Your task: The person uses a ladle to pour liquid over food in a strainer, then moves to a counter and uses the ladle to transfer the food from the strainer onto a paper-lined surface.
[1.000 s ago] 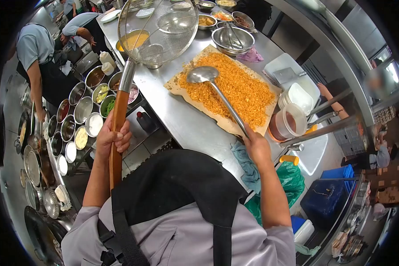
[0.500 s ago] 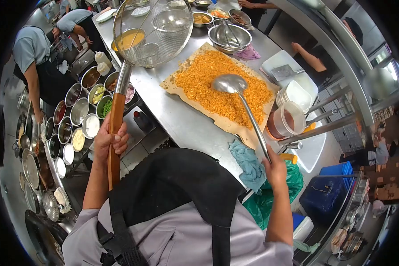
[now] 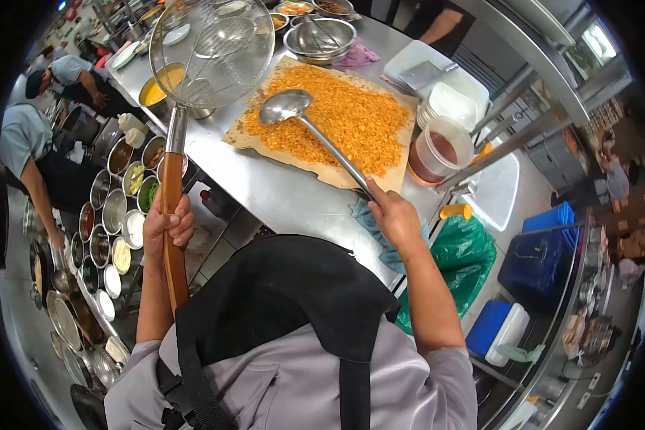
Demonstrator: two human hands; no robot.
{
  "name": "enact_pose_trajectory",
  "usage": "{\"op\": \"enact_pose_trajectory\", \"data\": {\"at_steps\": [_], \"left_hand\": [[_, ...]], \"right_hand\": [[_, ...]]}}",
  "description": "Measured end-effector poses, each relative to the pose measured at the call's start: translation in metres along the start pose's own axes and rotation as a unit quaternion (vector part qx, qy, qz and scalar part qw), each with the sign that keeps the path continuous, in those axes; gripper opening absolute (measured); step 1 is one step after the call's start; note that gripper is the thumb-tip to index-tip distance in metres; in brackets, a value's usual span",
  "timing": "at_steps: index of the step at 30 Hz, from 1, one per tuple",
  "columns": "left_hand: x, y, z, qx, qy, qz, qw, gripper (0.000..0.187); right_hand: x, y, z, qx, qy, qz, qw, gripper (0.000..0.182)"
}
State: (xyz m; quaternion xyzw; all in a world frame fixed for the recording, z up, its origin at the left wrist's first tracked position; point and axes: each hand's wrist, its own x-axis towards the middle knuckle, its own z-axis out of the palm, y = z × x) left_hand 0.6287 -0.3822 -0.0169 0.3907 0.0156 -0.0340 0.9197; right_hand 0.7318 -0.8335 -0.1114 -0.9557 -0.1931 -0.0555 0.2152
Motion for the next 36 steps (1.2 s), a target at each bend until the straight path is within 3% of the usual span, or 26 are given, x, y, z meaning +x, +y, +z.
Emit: {"op": "enact_pose_trajectory", "data": {"at_steps": [5,8,10,13,17,26,31,36], "left_hand": [[0.002,-0.004,0.001,0.005,-0.003,-0.006,1.0,0.086],[0.002,-0.005,0.005,0.01,0.001,-0.01,1.0,0.085],[0.002,-0.006,0.003,0.012,0.002,-0.009,1.0,0.084],[0.004,-0.007,0.003,0.017,0.001,-0.01,1.0,0.083],[0.004,-0.009,0.004,0.009,0.0,-0.009,1.0,0.081],[0.006,-0.011,0.011,0.008,-0.016,-0.016,1.0,0.08],[0.005,-0.011,0.014,0.018,-0.018,-0.018,1.0,0.083],[0.002,-0.009,0.01,0.023,-0.01,-0.008,1.0,0.086]], "right_hand": [[-0.044,0.036,-0.025,-0.092,-0.015,0.017,0.995,0.058],[-0.087,0.062,-0.04,-0.084,0.016,0.032,0.996,0.059],[-0.111,0.069,-0.054,-0.09,0.019,0.102,0.991,0.061],[-0.143,0.073,-0.067,-0.052,0.067,0.098,0.992,0.061],[-0.168,0.066,-0.082,-0.047,0.039,0.115,0.991,0.061],[-0.089,0.018,-0.015,-0.052,0.026,0.038,0.998,0.059],[-0.013,0.0,0.012,-0.011,0.018,0.052,0.998,0.059],[-0.02,0.029,-0.003,0.037,0.021,0.121,0.992,0.057]]}}
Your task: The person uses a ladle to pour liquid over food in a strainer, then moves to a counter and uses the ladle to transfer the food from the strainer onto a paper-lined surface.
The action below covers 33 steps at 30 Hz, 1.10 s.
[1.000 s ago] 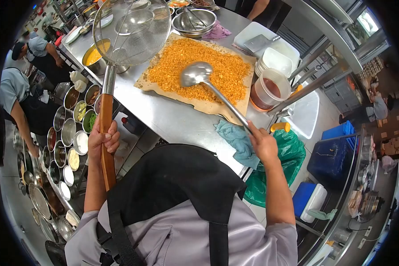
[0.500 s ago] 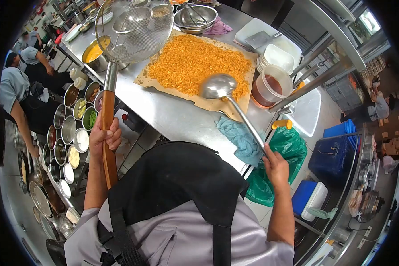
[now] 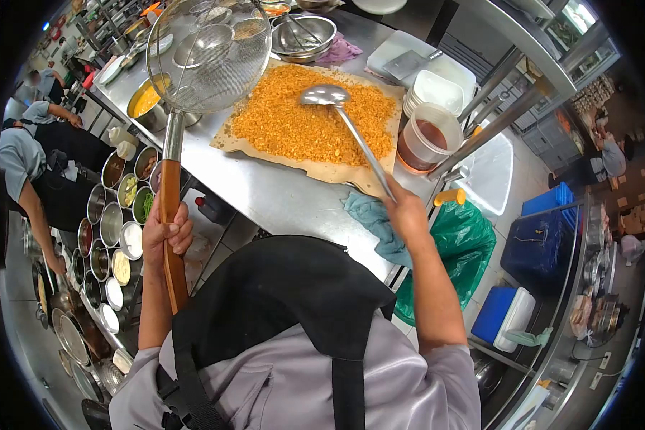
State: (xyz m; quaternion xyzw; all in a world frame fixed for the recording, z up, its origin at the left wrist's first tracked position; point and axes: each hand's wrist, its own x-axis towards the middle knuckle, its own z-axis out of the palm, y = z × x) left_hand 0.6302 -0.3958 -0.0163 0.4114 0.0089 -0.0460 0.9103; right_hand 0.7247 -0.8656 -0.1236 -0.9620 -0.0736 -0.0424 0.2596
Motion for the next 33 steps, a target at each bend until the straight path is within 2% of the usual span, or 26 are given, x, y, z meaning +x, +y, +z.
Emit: {"op": "enact_pose_trajectory", "data": {"at_steps": [1,3,6,9,11,13,15,19,23,25,27,29,30,32,33], "left_hand": [[-0.001,0.001,-0.003,0.009,-0.001,0.001,1.0,0.086],[-0.003,0.0,-0.005,0.015,0.001,0.006,1.0,0.086],[-0.004,-0.001,-0.006,0.008,0.018,0.007,1.0,0.086],[0.0,-0.004,-0.004,0.0,0.013,0.005,1.0,0.084],[0.004,-0.008,-0.002,-0.005,0.001,0.008,1.0,0.083],[0.01,-0.013,0.0,-0.012,-0.009,-0.001,1.0,0.082],[0.014,-0.018,0.003,-0.019,-0.015,-0.01,1.0,0.082],[0.017,-0.022,0.014,-0.018,-0.025,-0.035,0.999,0.08],[0.015,-0.025,0.023,0.003,-0.024,-0.041,0.999,0.08],[0.013,-0.026,0.026,0.008,-0.021,-0.04,0.999,0.08],[0.007,-0.026,0.027,0.012,-0.013,-0.034,0.999,0.08],[0.003,-0.024,0.028,0.023,-0.011,-0.027,0.999,0.08],[0.002,-0.023,0.028,0.024,-0.009,-0.022,0.999,0.08],[-0.002,-0.023,0.027,0.03,-0.004,-0.013,0.999,0.08],[-0.003,-0.024,0.028,0.03,-0.004,-0.013,0.999,0.08]], "right_hand": [[-0.011,0.011,-0.007,0.013,0.004,0.025,1.0,0.056],[-0.036,0.028,-0.023,-0.008,0.031,0.014,0.999,0.056],[-0.08,0.032,-0.048,-0.028,0.021,0.047,0.998,0.055],[-0.124,0.024,-0.069,0.084,-0.007,0.143,0.986,0.056],[-0.143,0.01,-0.071,0.229,-0.067,0.269,0.933,0.059],[-0.143,0.001,-0.061,0.258,-0.072,0.274,0.923,0.058],[-0.127,0.002,-0.045,0.351,-0.059,0.286,0.89,0.058],[-0.054,-0.008,-0.015,0.282,0.013,0.231,0.931,0.056],[-0.012,-0.015,0.004,0.314,0.013,0.228,0.922,0.055],[-0.003,-0.025,-0.001,0.408,-0.069,0.252,0.875,0.056],[-0.004,-0.025,0.002,0.414,-0.079,0.237,0.875,0.057],[-0.017,-0.022,0.001,0.363,-0.054,0.19,0.91,0.056],[-0.022,-0.021,-0.005,0.364,-0.056,0.185,0.911,0.056],[-0.034,-0.02,-0.022,0.448,-0.137,0.215,0.857,0.056],[-0.032,-0.019,-0.021,0.448,-0.136,0.215,0.857,0.056]]}}
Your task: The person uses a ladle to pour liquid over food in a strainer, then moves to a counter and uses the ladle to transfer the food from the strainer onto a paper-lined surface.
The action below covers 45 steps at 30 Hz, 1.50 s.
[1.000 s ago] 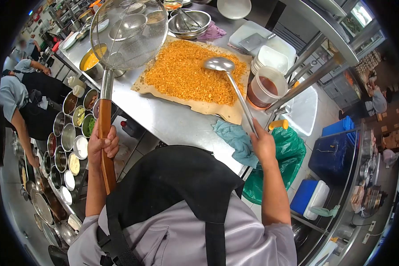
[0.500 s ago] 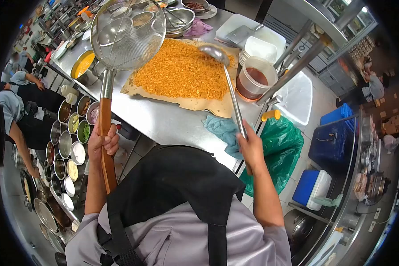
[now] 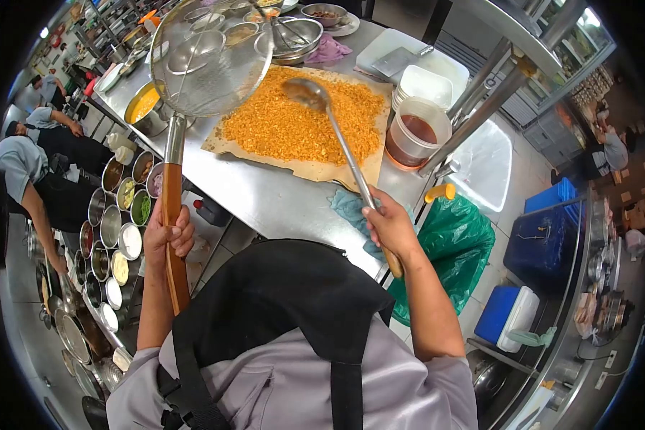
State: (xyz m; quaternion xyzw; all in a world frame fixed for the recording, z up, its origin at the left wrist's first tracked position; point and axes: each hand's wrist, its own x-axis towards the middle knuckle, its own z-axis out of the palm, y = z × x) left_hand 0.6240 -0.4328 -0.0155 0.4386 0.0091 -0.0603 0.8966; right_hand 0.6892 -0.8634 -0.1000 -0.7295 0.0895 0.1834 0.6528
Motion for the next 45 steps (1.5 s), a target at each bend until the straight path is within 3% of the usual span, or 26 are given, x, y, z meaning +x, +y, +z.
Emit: {"op": "enact_pose_trajectory", "data": {"at_steps": [4,6,10,13,16,18,21,24,26,28,33,36,38,40,45], "left_hand": [[-0.002,-0.004,0.003,-0.018,0.005,0.016,1.0,0.077],[-0.007,-0.005,0.001,-0.025,-0.004,0.021,0.999,0.075],[-0.018,-0.012,-0.002,-0.011,0.01,0.029,0.999,0.082],[-0.022,-0.014,0.005,-0.013,0.021,0.031,0.999,0.081],[-0.024,-0.02,0.01,-0.013,0.026,0.024,0.999,0.081],[-0.024,-0.022,0.015,-0.01,0.032,0.02,0.999,0.072],[-0.028,-0.027,0.022,-0.01,0.029,0.015,0.999,0.074],[-0.033,-0.031,0.029,-0.01,0.042,0.01,0.999,0.076],[-0.036,-0.032,0.032,-0.003,0.047,0.006,0.999,0.077],[-0.039,-0.032,0.033,0.006,0.054,0.005,0.999,0.078],[-0.046,-0.034,0.033,0.008,0.047,0.0,0.999,0.079],[-0.051,-0.032,0.03,0.006,0.071,0.008,0.997,0.079],[-0.054,-0.03,0.026,0.016,0.057,0.022,0.998,0.078],[-0.055,-0.027,0.025,0.041,0.079,0.04,0.995,0.078],[-0.059,-0.012,0.018,0.039,0.076,0.072,0.994,0.076]], "right_hand": [[0.01,-0.008,0.006,-0.087,0.019,0.002,0.996,0.056],[-0.001,0.001,-0.005,-0.154,0.079,-0.058,0.983,0.055],[-0.057,0.003,-0.045,-0.179,0.094,0.006,0.979,0.056],[-0.086,0.021,-0.062,-0.23,0.111,-0.02,0.967,0.055],[-0.11,0.026,-0.072,-0.118,0.071,0.027,0.99,0.056],[-0.123,0.019,-0.075,-0.117,0.068,0.053,0.989,0.057],[-0.138,0.029,-0.074,-0.157,0.082,0.014,0.984,0.055],[-0.138,0.026,-0.07,-0.081,0.02,0.067,0.994,0.057],[-0.136,0.03,-0.063,-0.115,0.026,0.066,0.991,0.056],[-0.137,0.033,-0.055,-0.165,0.039,-0.005,0.985,0.054],[-0.14,0.037,-0.058,-0.189,0.029,0.005,0.981,0.054],[-0.13,0.043,-0.055,-0.128,0.046,0.019,0.991,0.055],[-0.122,0.046,-0.056,-0.123,0.11,-0.001,0.986,0.055],[-0.115,0.036,-0.058,-0.19,0.117,-0.002,0.975,0.053],[-0.078,0.011,-0.012,-0.275,0.016,-0.078,0.958,0.053]]}}
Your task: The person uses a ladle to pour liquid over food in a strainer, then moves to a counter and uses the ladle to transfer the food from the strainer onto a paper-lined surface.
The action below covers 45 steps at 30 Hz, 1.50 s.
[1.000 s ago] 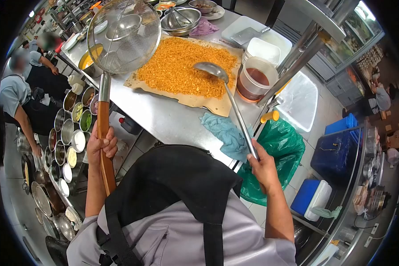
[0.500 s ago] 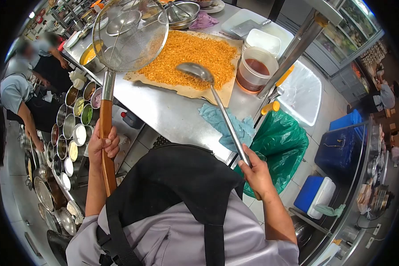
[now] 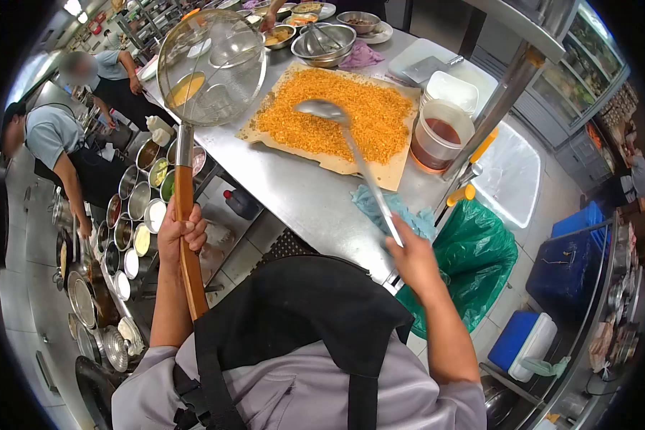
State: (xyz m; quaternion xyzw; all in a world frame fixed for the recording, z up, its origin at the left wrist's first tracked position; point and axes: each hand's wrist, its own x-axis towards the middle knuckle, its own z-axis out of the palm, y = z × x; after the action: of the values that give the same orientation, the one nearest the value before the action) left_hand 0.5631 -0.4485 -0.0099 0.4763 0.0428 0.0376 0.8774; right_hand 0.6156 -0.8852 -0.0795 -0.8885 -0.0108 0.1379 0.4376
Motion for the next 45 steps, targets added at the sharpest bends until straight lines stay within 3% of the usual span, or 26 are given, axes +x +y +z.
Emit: {"op": "enact_pose_trajectory", "data": {"at_steps": [1,2,4,5,8,10,12,14,19,22,25,28,29,31,35,40,42,45], "left_hand": [[0.0,0.002,-0.002,-0.006,0.005,0.002,1.0,0.075],[0.0,0.004,-0.003,-0.011,0.009,0.004,1.0,0.075],[-0.001,0.009,-0.007,-0.017,-0.003,0.005,1.0,0.075],[-0.002,0.012,-0.009,-0.021,-0.008,0.003,1.0,0.075],[-0.011,0.02,-0.019,-0.023,-0.025,-0.003,0.999,0.076],[-0.021,0.025,-0.023,-0.017,-0.021,0.0,1.0,0.077],[-0.029,0.026,-0.033,-0.017,-0.022,-0.009,1.0,0.079],[-0.039,0.028,-0.041,-0.023,-0.017,-0.015,0.999,0.079],[-0.052,0.04,-0.057,-0.028,-0.011,-0.019,0.999,0.08],[-0.059,0.046,-0.068,-0.031,-0.009,-0.025,0.999,0.088],[-0.063,0.049,-0.078,-0.032,-0.013,-0.025,0.999,0.088],[-0.061,0.049,-0.083,-0.029,-0.01,-0.028,0.999,0.087],[-0.058,0.049,-0.084,-0.03,-0.015,-0.032,0.999,0.087],[-0.052,0.049,-0.086,-0.034,-0.036,-0.035,0.998,0.086],[-0.047,0.048,-0.088,-0.04,-0.053,-0.042,0.997,0.082],[-0.044,0.046,-0.095,-0.051,-0.068,-0.052,0.995,0.081],[-0.043,0.043,-0.098,-0.041,-0.067,-0.058,0.995,0.081],[-0.038,0.038,-0.104,-0.038,-0.074,-0.07,0.994,0.08]], "right_hand": [[0.013,-0.017,0.009,-0.006,-0.039,0.001,0.999,0.054],[0.033,-0.02,0.027,0.038,-0.044,-0.071,0.996,0.054],[0.076,-0.026,0.061,-0.013,-0.018,-0.18,0.983,0.054],[0.091,-0.039,0.067,-0.014,-0.014,-0.182,0.983,0.054],[0.118,-0.064,0.077,-0.013,-0.04,-0.072,0.997,0.053],[0.131,-0.064,0.077,0.001,0.014,-0.084,0.996,0.052],[0.151,-0.063,0.071,-0.006,0.008,-0.088,0.996,0.053],[0.155,-0.085,0.061,-0.009,-0.026,-0.005,1.0,0.053],[0.181,-0.031,0.054,-0.036,0.106,-0.09,0.99,0.052],[0.16,0.003,0.029,-0.097,0.135,-0.078,0.983,0.052],[0.13,0.021,0.019,-0.178,0.202,-0.163,0.949,0.052],[0.079,-0.029,0.008,-0.026,0.12,0.039,0.992,0.053],[0.078,-0.03,0.01,-0.026,0.125,0.043,0.991,0.053],[0.086,-0.028,0.011,0.099,0.083,0.069,0.989,0.054],[0.073,-0.037,0.025,0.013,0.15,0.043,0.988,0.052],[-0.022,-0.033,0.018,0.158,0.097,0.103,0.977,0.05],[-0.043,-0.016,0.016,0.296,0.035,0.126,0.946,0.05],[-0.042,-0.016,0.032,0.252,0.113,0.138,0.951,0.054]]}}
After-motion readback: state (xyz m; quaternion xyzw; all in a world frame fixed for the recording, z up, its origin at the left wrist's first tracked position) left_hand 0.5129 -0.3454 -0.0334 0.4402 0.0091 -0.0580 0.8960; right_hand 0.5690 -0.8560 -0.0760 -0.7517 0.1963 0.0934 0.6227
